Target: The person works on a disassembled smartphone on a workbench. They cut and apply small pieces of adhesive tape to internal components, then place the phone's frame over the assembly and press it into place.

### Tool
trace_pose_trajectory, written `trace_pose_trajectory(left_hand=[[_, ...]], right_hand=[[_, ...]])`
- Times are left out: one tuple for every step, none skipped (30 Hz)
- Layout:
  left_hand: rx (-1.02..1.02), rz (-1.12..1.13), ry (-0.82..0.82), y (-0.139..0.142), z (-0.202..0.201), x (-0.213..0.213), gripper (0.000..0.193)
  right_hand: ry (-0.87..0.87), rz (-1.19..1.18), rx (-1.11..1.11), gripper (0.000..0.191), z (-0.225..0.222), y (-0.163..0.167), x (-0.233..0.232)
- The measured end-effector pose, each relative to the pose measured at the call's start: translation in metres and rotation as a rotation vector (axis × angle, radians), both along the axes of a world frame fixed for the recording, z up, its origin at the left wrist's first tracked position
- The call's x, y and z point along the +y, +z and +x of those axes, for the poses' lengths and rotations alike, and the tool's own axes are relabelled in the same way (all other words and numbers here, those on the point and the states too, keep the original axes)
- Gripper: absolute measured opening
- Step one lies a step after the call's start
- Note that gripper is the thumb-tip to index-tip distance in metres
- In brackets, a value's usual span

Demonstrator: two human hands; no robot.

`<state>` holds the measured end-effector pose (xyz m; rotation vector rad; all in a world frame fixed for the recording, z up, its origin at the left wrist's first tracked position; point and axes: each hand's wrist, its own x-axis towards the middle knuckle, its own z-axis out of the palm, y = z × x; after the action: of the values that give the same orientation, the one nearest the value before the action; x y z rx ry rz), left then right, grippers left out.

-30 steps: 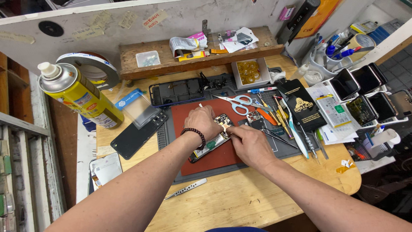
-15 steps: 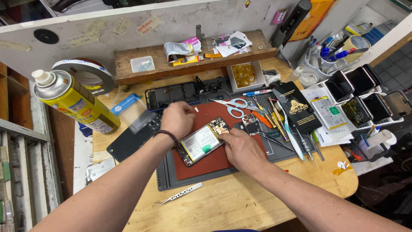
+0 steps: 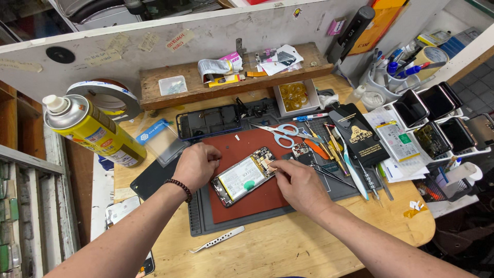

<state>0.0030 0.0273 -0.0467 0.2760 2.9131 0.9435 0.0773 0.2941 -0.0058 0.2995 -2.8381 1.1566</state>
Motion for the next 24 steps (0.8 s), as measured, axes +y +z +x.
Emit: trace_pose_trajectory(left_hand=[[0.027, 0.001, -0.016, 0.000, 0.001, 0.000, 0.019], [-0.019, 0.008, -0.006, 0.001, 0.001, -0.001, 0.019], [-0.065, 0.016, 0.003, 0.002, -0.001, 0.001, 0.019], [-0.107, 0.024, 0.013, 0.004, -0.002, 0.002, 0.019], [-0.108, -0.002, 0.009, 0.006, -0.003, 0.003, 0.016], [-0.109, -0.029, 0.006, 0.007, -0.004, 0.005, 0.014], [-0.112, -0.053, 0.001, 0.009, -0.005, 0.007, 0.012], [-0.148, -0.018, 0.040, 0.011, -0.006, 0.007, 0.012], [-0.186, 0.019, 0.076, 0.013, -0.007, 0.007, 0.012], [-0.225, 0.058, 0.111, 0.014, -0.008, 0.008, 0.012], [-0.196, 0.053, 0.108, 0.014, -0.010, 0.013, 0.013], [-0.165, 0.043, 0.109, 0.014, -0.012, 0.015, 0.014], [-0.134, 0.032, 0.110, 0.014, -0.014, 0.015, 0.015], [-0.128, 0.035, 0.102, 0.014, -0.017, 0.014, 0.015], [-0.125, 0.040, 0.088, 0.013, -0.020, 0.015, 0.015], [-0.121, 0.046, 0.070, 0.012, -0.024, 0.018, 0.016], [-0.112, 0.049, 0.070, 0.012, -0.028, 0.021, 0.016], [-0.101, 0.047, 0.073, 0.012, -0.033, 0.023, 0.016], [-0.091, 0.046, 0.077, 0.012, -0.037, 0.025, 0.017], [-0.061, 0.046, 0.072, 0.013, -0.042, 0.028, 0.019], [-0.034, 0.044, 0.067, 0.013, -0.045, 0.031, 0.021], [-0.004, 0.043, 0.059, 0.013, -0.047, 0.034, 0.024], [-0.032, 0.017, 0.078, 0.013, -0.048, 0.038, 0.023], [-0.059, -0.011, 0.095, 0.013, -0.048, 0.041, 0.023]], right_hand=[[-0.011, 0.001, -0.011, 0.021, -0.001, 0.001, 0.000], [-0.023, 0.002, -0.024, 0.021, -0.003, 0.001, -0.001], [-0.037, 0.004, -0.035, 0.021, -0.004, 0.002, -0.001], [-0.066, 0.009, -0.074, 0.021, -0.006, 0.003, -0.001], [-0.095, 0.012, -0.111, 0.021, -0.008, 0.002, -0.002], [-0.123, 0.014, -0.148, 0.021, -0.011, 0.002, -0.003], [-0.125, -0.027, -0.158, 0.021, -0.014, 0.001, -0.004], [-0.129, -0.068, -0.170, 0.022, -0.018, 0.000, -0.005], [-0.136, -0.107, -0.184, 0.023, -0.021, -0.002, -0.004], [-0.161, -0.117, -0.200, 0.022, -0.024, -0.003, -0.003], [-0.179, -0.129, -0.215, 0.022, -0.029, -0.005, -0.003], [-0.193, -0.145, -0.228, 0.022, -0.034, -0.007, -0.005], [-0.191, -0.152, -0.228, 0.021, -0.040, -0.010, -0.008], [-0.195, -0.153, -0.230, 0.021, -0.043, -0.011, -0.008], [-0.205, -0.152, -0.232, 0.021, -0.045, -0.013, -0.007], [-0.203, -0.154, -0.234, 0.021, -0.045, -0.014, -0.004], [-0.197, -0.159, -0.233, 0.021, -0.047, -0.014, -0.003], [-0.187, -0.167, -0.231, 0.022, -0.050, -0.015, -0.003], [-0.197, -0.179, -0.252, 0.022, -0.052, -0.016, -0.004], [-0.209, -0.187, -0.277, 0.022, -0.053, -0.016, -0.003], [-0.220, -0.199, -0.305, 0.022, -0.053, -0.017, -0.003], [-0.210, -0.191, -0.281, 0.022, -0.052, -0.018, -0.004], [-0.201, -0.180, -0.255, 0.022, -0.052, -0.019, -0.004], [-0.193, -0.171, -0.228, 0.021, -0.052, -0.020, -0.003]])
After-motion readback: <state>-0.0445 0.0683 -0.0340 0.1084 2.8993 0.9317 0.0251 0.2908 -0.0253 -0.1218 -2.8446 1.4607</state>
